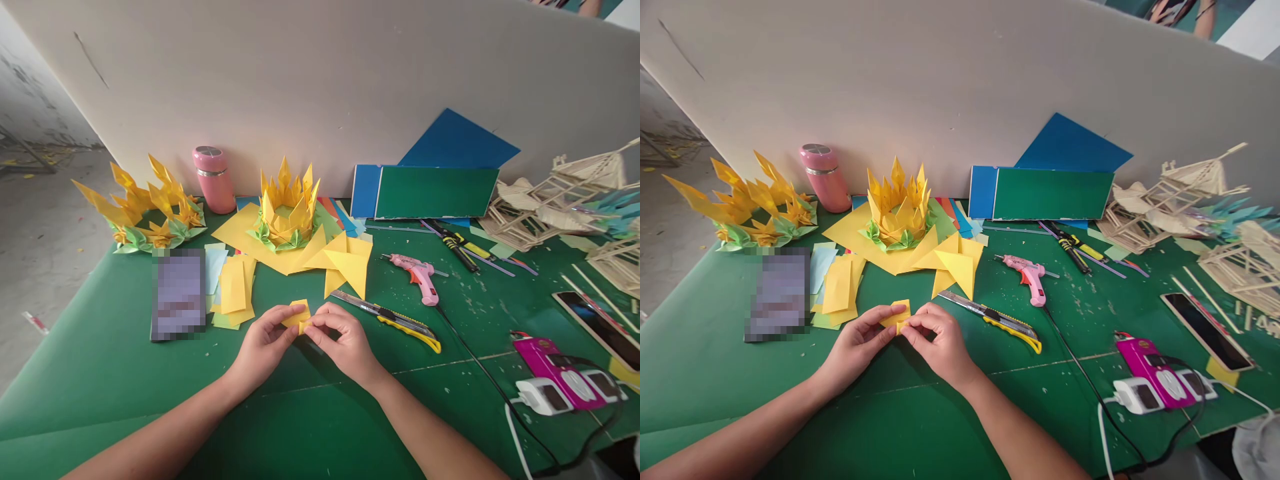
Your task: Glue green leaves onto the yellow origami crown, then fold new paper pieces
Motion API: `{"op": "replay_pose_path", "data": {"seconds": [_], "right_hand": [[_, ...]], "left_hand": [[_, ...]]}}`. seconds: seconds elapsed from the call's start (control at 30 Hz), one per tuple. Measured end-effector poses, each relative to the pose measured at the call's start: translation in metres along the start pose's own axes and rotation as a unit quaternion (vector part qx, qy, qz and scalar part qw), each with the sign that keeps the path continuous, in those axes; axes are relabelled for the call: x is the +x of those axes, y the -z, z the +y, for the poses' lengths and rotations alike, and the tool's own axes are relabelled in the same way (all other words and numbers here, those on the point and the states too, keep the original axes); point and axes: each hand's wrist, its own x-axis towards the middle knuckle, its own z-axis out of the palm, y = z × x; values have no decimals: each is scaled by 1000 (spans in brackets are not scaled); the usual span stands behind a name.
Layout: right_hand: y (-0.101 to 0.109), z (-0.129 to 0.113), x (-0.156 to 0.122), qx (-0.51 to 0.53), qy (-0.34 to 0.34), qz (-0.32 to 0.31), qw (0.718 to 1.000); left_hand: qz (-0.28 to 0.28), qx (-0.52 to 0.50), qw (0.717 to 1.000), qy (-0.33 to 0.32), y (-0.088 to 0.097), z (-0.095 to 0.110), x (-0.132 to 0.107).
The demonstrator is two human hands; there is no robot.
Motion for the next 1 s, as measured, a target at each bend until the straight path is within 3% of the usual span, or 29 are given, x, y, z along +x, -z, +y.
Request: {"op": "replay_pose_path", "data": {"seconds": [0.17, 0.37, 0.87, 1.0], "right_hand": [[0, 0, 1, 16, -32, -8, 999], [-1, 2, -1, 0, 1, -1, 1000], [-4, 4, 0, -25, 1, 23, 999], [-4, 3, -1, -26, 13, 29, 999]], "left_hand": [[-9, -24, 999, 23, 1, 4, 0], [8, -48, 998, 30, -1, 5, 1], [-8, -19, 999, -33, -3, -4, -1], [10, -8, 999, -41, -5, -6, -1]]}}
